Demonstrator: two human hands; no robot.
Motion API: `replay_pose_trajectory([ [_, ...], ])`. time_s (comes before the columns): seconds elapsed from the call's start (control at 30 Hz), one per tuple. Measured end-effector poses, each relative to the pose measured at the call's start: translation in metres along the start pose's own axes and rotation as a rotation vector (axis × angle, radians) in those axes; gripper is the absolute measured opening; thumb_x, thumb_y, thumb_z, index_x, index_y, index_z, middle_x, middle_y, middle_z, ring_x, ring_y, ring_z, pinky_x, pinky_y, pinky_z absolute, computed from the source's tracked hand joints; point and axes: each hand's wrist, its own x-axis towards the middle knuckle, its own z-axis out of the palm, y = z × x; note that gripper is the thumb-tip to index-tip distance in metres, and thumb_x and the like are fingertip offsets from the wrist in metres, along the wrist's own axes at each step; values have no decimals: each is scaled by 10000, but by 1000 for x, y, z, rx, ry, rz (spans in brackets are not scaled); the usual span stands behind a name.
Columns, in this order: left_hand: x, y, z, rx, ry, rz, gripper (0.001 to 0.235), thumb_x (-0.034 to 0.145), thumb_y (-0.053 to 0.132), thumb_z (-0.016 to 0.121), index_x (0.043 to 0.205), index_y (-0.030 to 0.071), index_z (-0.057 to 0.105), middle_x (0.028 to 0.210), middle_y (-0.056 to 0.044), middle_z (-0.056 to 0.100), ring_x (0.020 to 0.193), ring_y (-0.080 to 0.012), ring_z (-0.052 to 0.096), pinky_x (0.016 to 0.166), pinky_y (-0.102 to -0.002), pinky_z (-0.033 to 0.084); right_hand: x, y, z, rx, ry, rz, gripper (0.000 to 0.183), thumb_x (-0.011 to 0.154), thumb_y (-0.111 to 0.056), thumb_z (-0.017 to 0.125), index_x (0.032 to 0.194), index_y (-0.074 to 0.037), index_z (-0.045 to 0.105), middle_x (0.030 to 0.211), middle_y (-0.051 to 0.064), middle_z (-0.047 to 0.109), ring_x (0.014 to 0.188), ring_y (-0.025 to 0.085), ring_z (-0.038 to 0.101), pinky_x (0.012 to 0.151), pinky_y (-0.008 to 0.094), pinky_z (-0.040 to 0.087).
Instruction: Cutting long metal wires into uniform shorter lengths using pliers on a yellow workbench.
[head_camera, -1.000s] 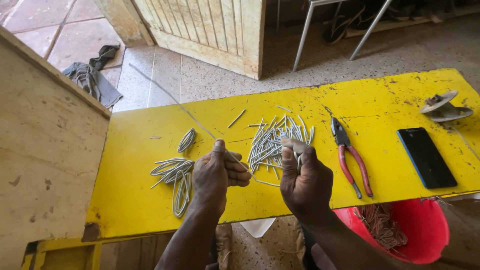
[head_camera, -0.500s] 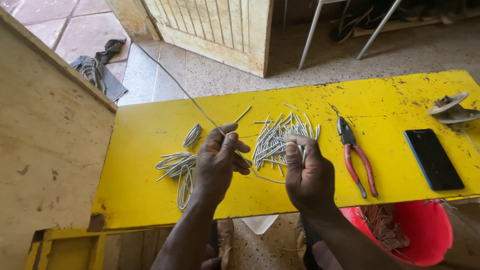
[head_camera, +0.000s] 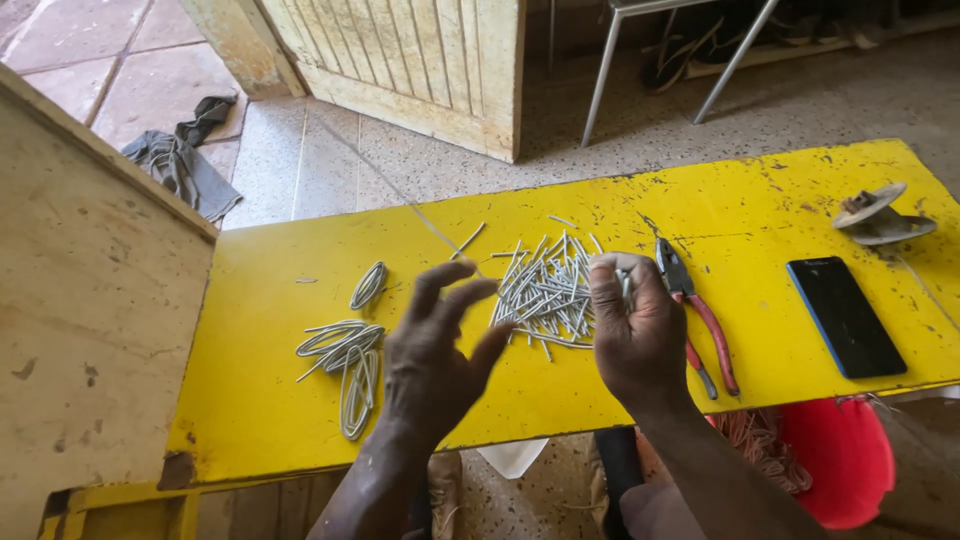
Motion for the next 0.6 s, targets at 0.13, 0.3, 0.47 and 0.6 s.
replay_pose_trajectory([
  [0.13, -9, -10, 13, 169, -459, 63, 469, 1004, 359, 680, 1431, 176, 620, 1517, -94, 610, 1034, -322, 755, 767, -520, 647, 3, -13, -8, 55, -167, 164, 328, 1023, -440, 600, 1120, -141, 693, 870, -2, 746, 716, 128, 651, 616, 319, 517],
  [0.3, -15, -21, 21, 181, -523, 139, 294, 989, 383, 728, 1231, 226, 783, 1093, -30, 681, 880, -307, 710, 705, -492, 561, 10, -2, -15, 319, -288, 318, 189, 973, -285, 724, 1071, -123, 717, 1096, 19, 790, 1042, 146, 720, 949, 325, 570],
  [0.47, -16, -5, 28, 216, -480, 95, 261, 1032, 424, 649, 1169, 235, 766, 1087, -37, 651, 624, -339, 697, 524, -513, 559, 11, -3, -21, 515, -297, 441, 227, 991, -236, 714, 1169, -96, 690, 748, 11, 561, 499, 102, 402, 431, 280, 362],
  [0.6, -20, -7, 38, 271, -425, 102, 258, 1040, 435, 644, 1148, 215, 725, 1080, -33, 643, 640, -289, 698, 481, -486, 574, 11, 19, -16, 720, -223, 478, 171, 999, -266, 719, 1019, -120, 633, 607, -26, 379, 465, 83, 317, 383, 270, 294],
])
